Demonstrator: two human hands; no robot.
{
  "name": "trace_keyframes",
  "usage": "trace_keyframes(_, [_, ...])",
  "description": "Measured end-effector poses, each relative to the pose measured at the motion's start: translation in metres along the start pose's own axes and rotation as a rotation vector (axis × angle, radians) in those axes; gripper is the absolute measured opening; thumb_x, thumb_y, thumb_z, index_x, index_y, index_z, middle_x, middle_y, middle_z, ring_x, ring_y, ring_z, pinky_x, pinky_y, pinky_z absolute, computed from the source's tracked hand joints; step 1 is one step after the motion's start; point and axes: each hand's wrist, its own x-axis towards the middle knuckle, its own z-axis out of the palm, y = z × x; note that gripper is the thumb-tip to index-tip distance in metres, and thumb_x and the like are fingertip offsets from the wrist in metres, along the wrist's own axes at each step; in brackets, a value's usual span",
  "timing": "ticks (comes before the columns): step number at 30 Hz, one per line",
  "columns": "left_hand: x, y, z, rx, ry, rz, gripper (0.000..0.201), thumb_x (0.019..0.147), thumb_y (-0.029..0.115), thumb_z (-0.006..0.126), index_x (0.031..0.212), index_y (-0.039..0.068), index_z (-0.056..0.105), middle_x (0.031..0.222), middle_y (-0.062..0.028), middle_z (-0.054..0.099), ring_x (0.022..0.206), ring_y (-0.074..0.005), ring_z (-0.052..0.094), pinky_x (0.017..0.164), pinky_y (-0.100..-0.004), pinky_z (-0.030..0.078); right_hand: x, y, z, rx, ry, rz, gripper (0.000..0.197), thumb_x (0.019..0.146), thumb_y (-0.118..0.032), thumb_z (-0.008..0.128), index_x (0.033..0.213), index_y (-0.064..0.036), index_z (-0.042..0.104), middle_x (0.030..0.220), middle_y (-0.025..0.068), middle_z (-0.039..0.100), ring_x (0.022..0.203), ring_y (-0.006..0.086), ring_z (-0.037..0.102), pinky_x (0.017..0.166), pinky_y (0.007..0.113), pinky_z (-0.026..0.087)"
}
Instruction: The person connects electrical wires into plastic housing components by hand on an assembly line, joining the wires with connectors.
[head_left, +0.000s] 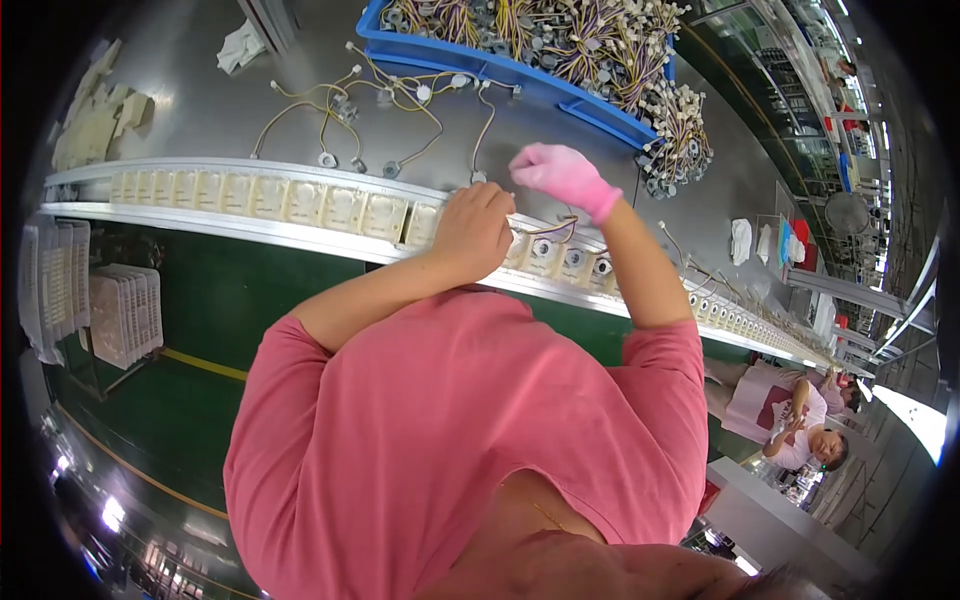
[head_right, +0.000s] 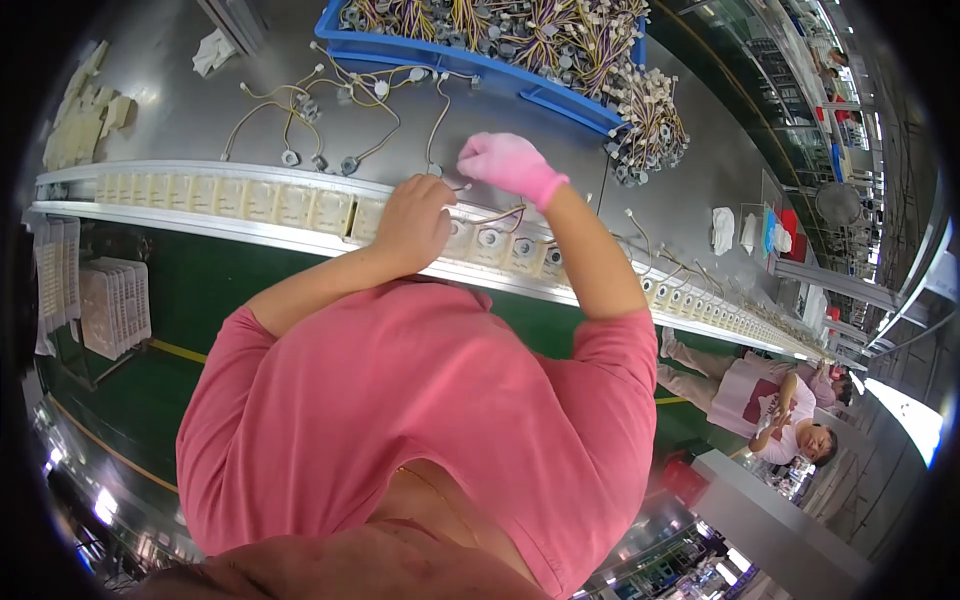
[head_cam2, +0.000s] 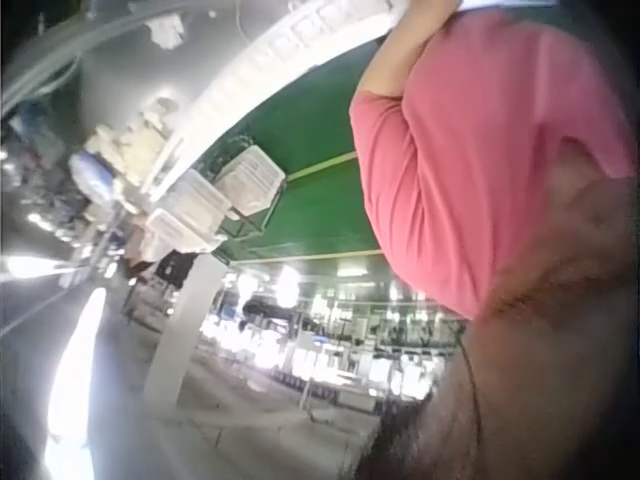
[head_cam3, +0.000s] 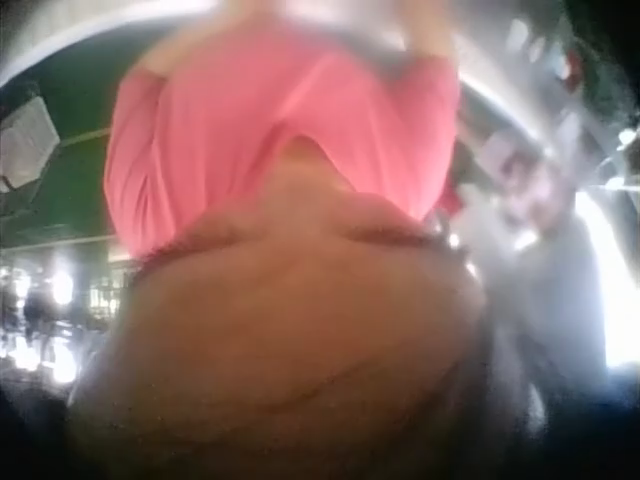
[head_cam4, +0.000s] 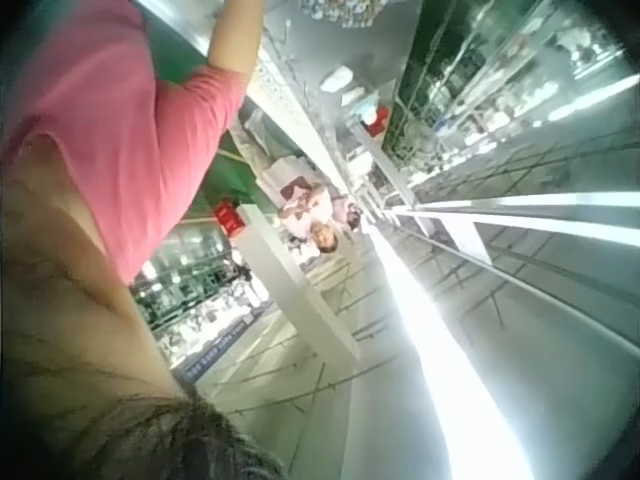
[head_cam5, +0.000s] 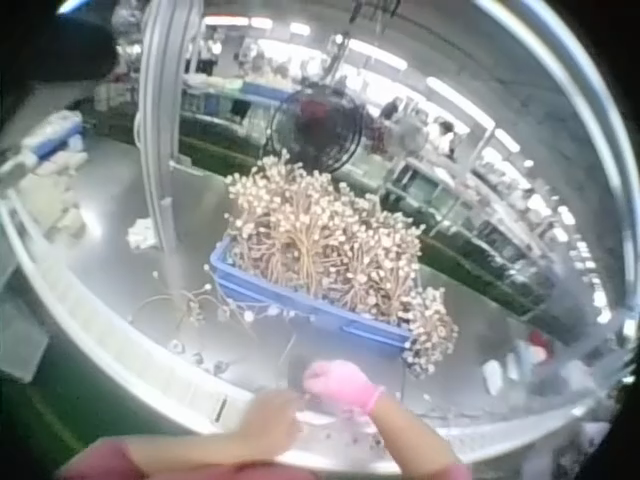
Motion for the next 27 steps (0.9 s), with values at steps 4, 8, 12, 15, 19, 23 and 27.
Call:
trace_keyframes(4, [0.000,-0.002,-0.003,-0.203,0.202,0.098,0.024,0.070,-0.002,0.051,0.093,0.001,0.050,0.094,-0.0151,0.051,0.089,-0.0332,0.049,0.078,-0.0417,0.040,0.060,-0.011,0.025,-0.383,-0.267,0.243,0.050,0.073,-0.050,0.054,0.090,-0.0047,0.067,0.094,0.0177,0.065,0.090,0.0303,0.062,0.081,0.036,0.047])
trace_keyframes(8, [-0.002,-0.001,-0.005,-0.208,0.132,0.107,0.026,0.069,-0.003,0.052,0.095,0.002,0.051,0.097,-0.0146,0.052,0.093,-0.0332,0.050,0.080,-0.0408,0.041,0.093,0.007,0.054,-0.194,-0.034,0.319,0.038,0.075,-0.036,0.055,0.088,-0.0022,0.067,0.091,0.0165,0.066,0.087,0.0328,0.063,0.081,0.037,0.049])
trace_keyframes(12, [0.006,-0.010,-0.011,-0.294,0.192,-0.017,0.040,0.067,-0.002,0.056,0.106,0.004,0.050,0.101,-0.0141,0.053,0.100,-0.0332,0.049,0.087,-0.0380,0.040,0.090,0.013,0.030,0.169,-0.017,0.015,0.028,0.080,-0.026,0.057,0.085,-0.0004,0.066,0.079,0.0116,0.066,0.072,0.0202,0.064,0.067,0.031,0.051])
trace_keyframes(15, [0.040,-0.027,-0.032,-0.156,0.363,-0.016,0.040,0.069,0.003,0.061,0.107,0.004,0.048,0.101,-0.0134,0.055,0.098,-0.0309,0.052,0.085,-0.0375,0.041,0.043,-0.034,-0.018,0.743,-0.079,-0.135,0.020,0.087,-0.020,0.055,0.083,-0.0028,0.065,0.072,0.0007,0.061,0.062,0.0051,0.054,0.057,0.020,0.044])
trace_keyframes(19, [0.062,-0.019,-0.044,-0.518,0.030,-0.261,0.044,0.078,0.018,0.068,0.115,0.004,0.050,0.103,-0.0075,0.059,0.099,-0.0175,0.056,0.086,-0.0301,0.042,0.000,-0.077,-0.035,0.692,0.033,-0.244,0.022,0.088,-0.023,0.055,0.090,-0.0027,0.063,0.078,-0.0005,0.060,0.066,0.0043,0.052,0.061,0.018,0.043])
trace_keyframes(23, [0.058,-0.011,-0.049,-0.884,-0.427,-0.552,0.034,0.085,0.020,0.060,0.114,0.006,0.049,0.094,-0.0113,0.062,0.090,-0.0162,0.060,0.074,-0.0313,0.048,-0.020,-0.071,-0.021,0.559,0.289,-0.145,0.030,0.085,-0.027,0.057,0.099,-0.0010,0.063,0.081,0.0037,0.061,0.069,0.0076,0.056,0.062,0.022,0.046])
trace_keyframes(27, [0.044,-0.013,-0.029,-1.126,-0.143,-0.672,0.054,0.089,0.035,0.055,0.133,0.008,0.038,0.105,-0.0116,0.059,0.096,-0.0194,0.058,0.082,-0.0321,0.046,-0.038,-0.052,0.032,0.105,0.738,-0.075,0.032,0.088,-0.031,0.053,0.106,-0.0062,0.061,0.084,0.0083,0.065,0.069,0.0135,0.062,0.065,0.025,0.049])
